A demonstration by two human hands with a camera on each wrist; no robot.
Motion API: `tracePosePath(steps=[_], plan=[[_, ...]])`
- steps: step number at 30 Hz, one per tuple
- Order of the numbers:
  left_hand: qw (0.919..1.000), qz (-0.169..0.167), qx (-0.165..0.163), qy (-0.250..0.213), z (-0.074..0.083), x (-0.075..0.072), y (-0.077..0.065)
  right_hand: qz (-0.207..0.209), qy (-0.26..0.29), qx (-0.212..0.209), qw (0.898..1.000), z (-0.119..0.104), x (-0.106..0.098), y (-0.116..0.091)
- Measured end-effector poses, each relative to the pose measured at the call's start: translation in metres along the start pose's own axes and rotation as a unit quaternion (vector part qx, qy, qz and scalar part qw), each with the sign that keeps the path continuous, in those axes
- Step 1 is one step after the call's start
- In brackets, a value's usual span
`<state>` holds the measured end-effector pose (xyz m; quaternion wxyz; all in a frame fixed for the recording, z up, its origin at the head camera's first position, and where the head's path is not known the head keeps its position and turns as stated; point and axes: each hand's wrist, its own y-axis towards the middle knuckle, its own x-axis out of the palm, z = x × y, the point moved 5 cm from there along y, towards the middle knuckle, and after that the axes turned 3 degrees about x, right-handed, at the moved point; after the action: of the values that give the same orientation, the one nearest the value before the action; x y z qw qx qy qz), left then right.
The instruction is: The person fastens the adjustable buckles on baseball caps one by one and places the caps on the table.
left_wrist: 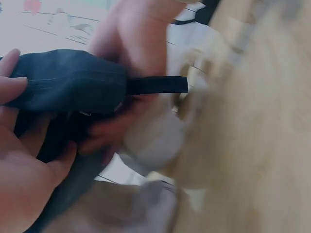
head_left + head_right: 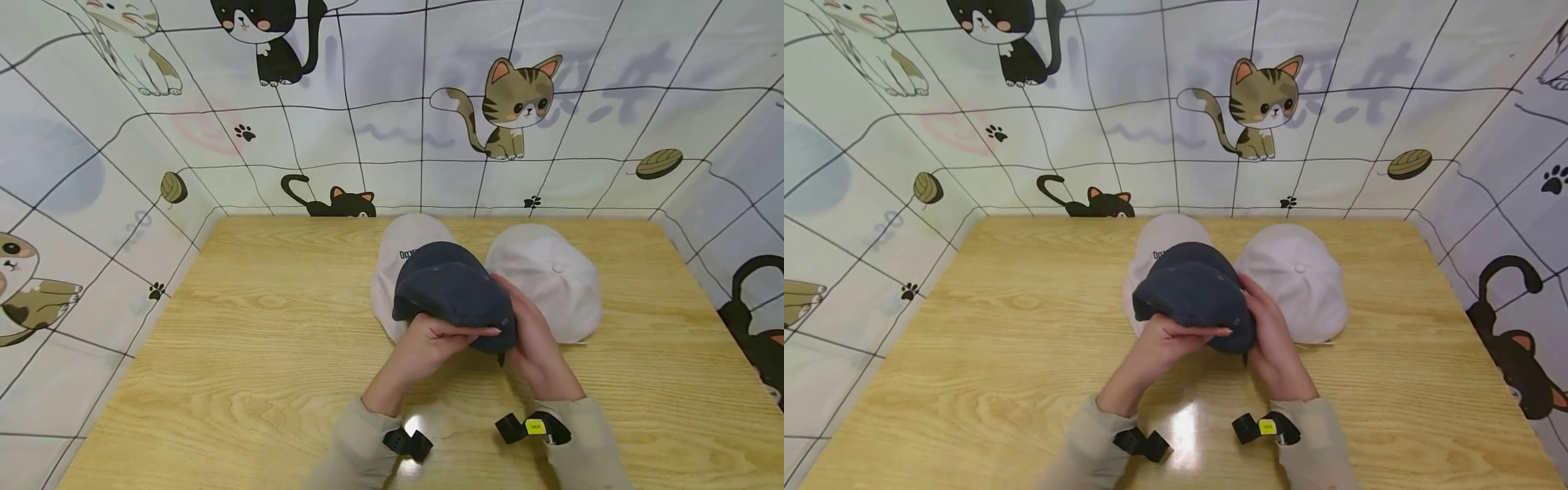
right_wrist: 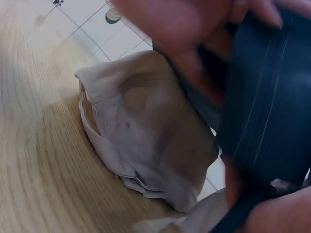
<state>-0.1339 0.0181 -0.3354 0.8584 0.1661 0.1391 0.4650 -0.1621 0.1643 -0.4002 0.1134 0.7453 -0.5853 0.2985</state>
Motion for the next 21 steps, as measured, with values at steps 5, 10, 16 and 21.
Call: tracePosePath(steps=[5,10,16,21], plan=[[0.9993,-0.013,-0.036,-0.001,-0.019,0.002,-0.002,0.034,0.045,-0.001,0.998,0.005,-0.013,0.005],[0.9970,-0.048,-0.059,-0.013,-0.036,0.000,-0.005,0.055,-0.002,-0.016,0.998,0.009,-0.021,0.011],[0.9903,-0.077,-0.100,-0.058,-0.057,-0.008,-0.014,0.078,0.039,-0.035,0.996,0.009,-0.033,0.010],[0.9856,-0.033,-0.166,-0.011,-0.071,-0.018,-0.019,0.100,0.126,-0.034,0.986,0.004,-0.048,0.005]])
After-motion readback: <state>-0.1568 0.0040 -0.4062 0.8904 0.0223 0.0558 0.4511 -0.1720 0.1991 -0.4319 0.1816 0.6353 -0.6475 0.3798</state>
